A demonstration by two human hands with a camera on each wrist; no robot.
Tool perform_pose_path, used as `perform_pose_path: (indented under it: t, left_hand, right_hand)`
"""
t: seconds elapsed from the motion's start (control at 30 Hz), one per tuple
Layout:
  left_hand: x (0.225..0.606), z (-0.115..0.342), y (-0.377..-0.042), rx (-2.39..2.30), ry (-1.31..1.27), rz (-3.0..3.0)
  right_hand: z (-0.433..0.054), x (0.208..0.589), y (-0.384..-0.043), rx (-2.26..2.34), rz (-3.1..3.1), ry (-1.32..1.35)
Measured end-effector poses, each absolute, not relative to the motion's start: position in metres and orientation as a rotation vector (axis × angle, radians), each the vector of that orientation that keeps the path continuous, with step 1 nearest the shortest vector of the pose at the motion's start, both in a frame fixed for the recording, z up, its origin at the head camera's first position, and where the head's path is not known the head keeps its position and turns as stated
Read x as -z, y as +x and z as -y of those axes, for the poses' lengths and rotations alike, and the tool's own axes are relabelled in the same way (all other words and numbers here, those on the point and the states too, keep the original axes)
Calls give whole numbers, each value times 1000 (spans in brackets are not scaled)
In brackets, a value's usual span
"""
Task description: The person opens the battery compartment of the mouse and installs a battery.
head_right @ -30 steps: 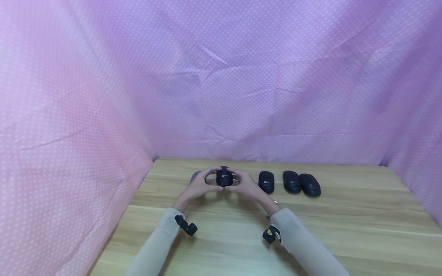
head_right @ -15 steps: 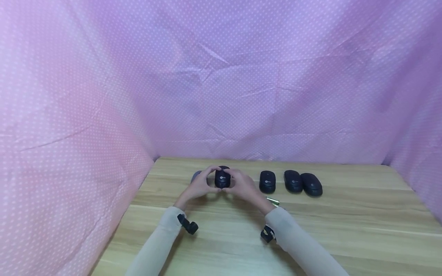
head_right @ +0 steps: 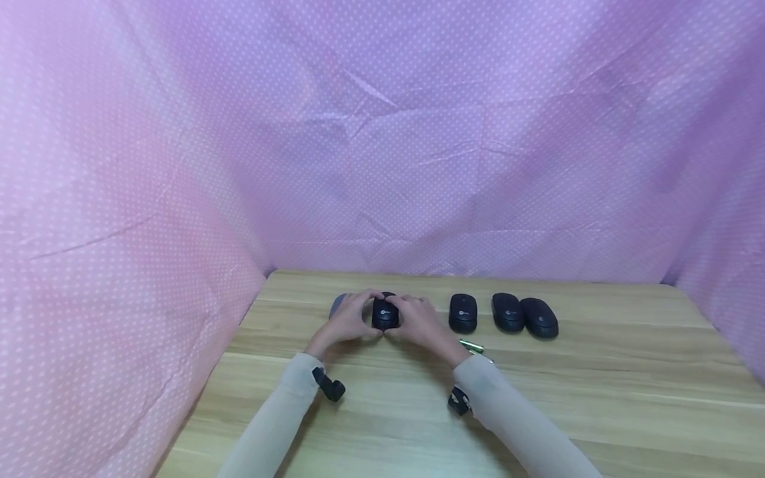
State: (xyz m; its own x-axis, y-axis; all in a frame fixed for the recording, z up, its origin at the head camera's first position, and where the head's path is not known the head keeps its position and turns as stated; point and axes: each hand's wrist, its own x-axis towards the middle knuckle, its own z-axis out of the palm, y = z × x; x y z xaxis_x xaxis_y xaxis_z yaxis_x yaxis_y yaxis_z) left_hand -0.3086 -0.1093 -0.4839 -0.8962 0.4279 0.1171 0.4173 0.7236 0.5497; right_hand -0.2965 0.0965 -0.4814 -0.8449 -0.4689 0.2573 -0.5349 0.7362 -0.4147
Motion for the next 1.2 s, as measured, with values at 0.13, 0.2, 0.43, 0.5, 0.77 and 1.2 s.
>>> perform_pose_path:
  t: [0.13, 0.2, 0.43, 0.5, 0.77, 1.2]
  left_hand:
    - [483, 110, -309, -844, 737, -2919]
    - [483, 110, -309, -802, 740, -2927]
    - [482, 111, -308, -750, 717, -2933]
    - [482, 110, -308, -741, 706, -2931]
    - [479, 111, -307, -695, 685, -2933]
    - [482, 118, -310, -738, 678, -2897]
  right_hand:
    - [-95, 482, -295, -745, 2804, 830]
    - [-94, 482, -295, -748, 2801, 844]
    - [-92, 483, -294, -711, 2834, 850]
    - [-92, 482, -293, -696, 2843, 853]
    - [-91, 482, -294, -679, 2896, 854]
    - [-90, 479, -296, -737, 2973, 817]
